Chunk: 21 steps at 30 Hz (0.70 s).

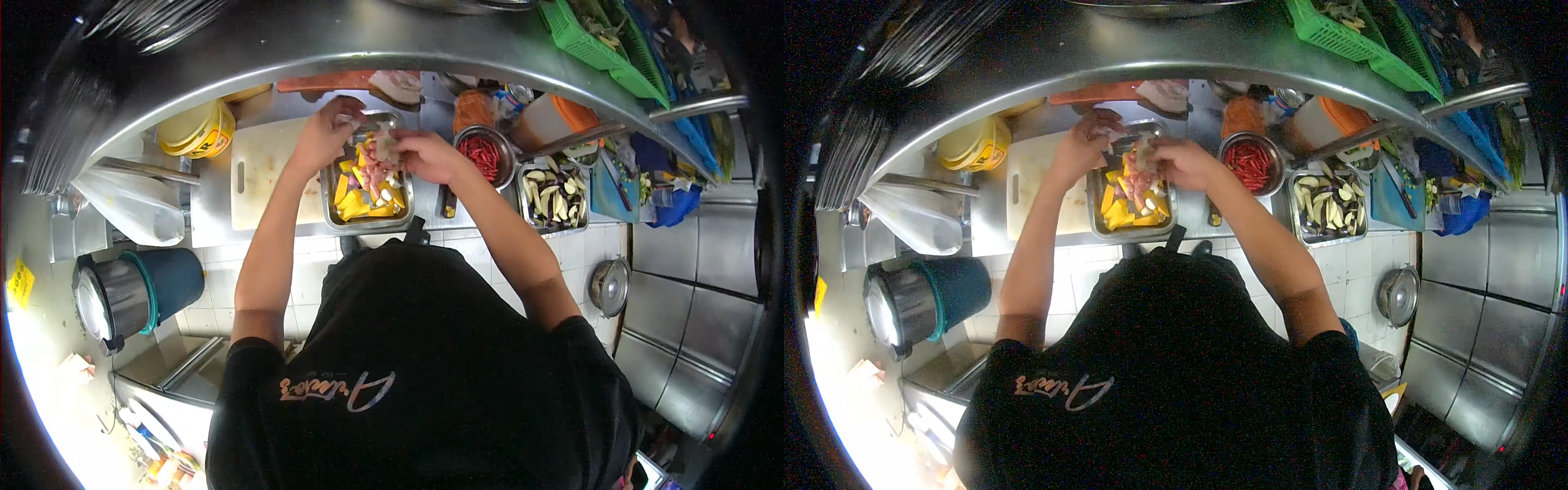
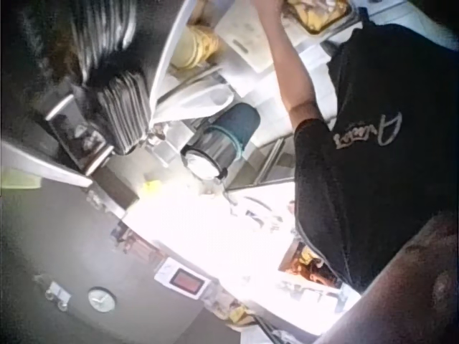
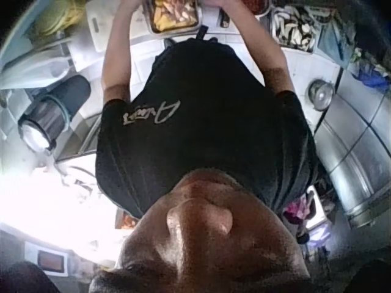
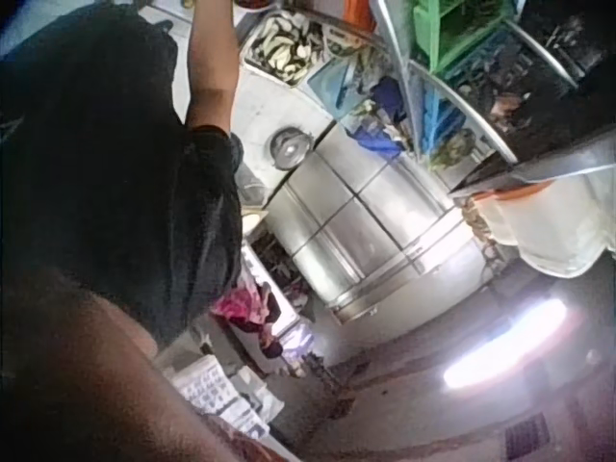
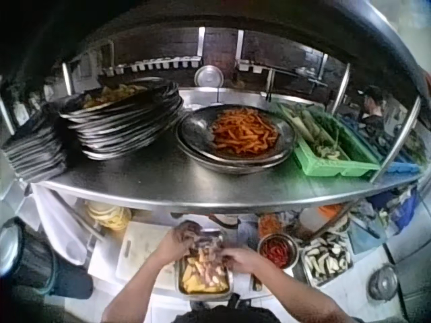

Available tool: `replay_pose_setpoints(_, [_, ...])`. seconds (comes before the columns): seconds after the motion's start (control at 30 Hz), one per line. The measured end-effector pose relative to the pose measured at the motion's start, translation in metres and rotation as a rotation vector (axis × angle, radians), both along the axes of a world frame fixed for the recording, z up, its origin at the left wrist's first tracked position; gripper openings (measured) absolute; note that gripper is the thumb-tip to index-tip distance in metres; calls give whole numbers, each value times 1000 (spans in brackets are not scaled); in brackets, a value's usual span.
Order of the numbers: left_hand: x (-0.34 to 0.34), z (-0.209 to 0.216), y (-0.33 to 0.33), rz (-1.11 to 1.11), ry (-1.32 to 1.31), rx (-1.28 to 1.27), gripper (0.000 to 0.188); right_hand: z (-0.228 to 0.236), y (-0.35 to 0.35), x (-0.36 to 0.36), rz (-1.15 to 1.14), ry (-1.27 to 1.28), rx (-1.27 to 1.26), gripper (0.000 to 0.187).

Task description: The person prepares food items by placing sauce dishes onto a wooden board, heating small containers in a microwave, and gathering cut vegetables and meat onto a metal tray.

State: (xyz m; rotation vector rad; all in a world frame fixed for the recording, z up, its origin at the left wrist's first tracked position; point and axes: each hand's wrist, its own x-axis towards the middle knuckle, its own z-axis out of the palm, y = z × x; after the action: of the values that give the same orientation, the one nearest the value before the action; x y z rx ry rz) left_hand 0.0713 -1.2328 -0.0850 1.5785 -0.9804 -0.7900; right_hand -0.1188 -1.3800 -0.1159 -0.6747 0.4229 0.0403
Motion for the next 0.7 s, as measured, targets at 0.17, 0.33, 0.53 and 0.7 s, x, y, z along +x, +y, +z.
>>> replay_pose_setpoints(0.17, [-15, 18, -2, -119, -353, -97, 23, 17, -1, -1, 99, 9, -588, 45])
replay_pose_setpoints(0.33, [-21, 3, -3, -47, -311, -88, 26, 6, -13, 12, 0, -23, -965, 44])
replay_pose_setpoints(0.53, [-27, -7, -6, 47, -177, -22, 30, 4, 15, 13, -290, -23, -1092, 26])
replay_pose_setpoints(0.7, [-21, -14, -12, 103, 81, -19, 24, 21, 25, 9, -470, -137, -729, 29])
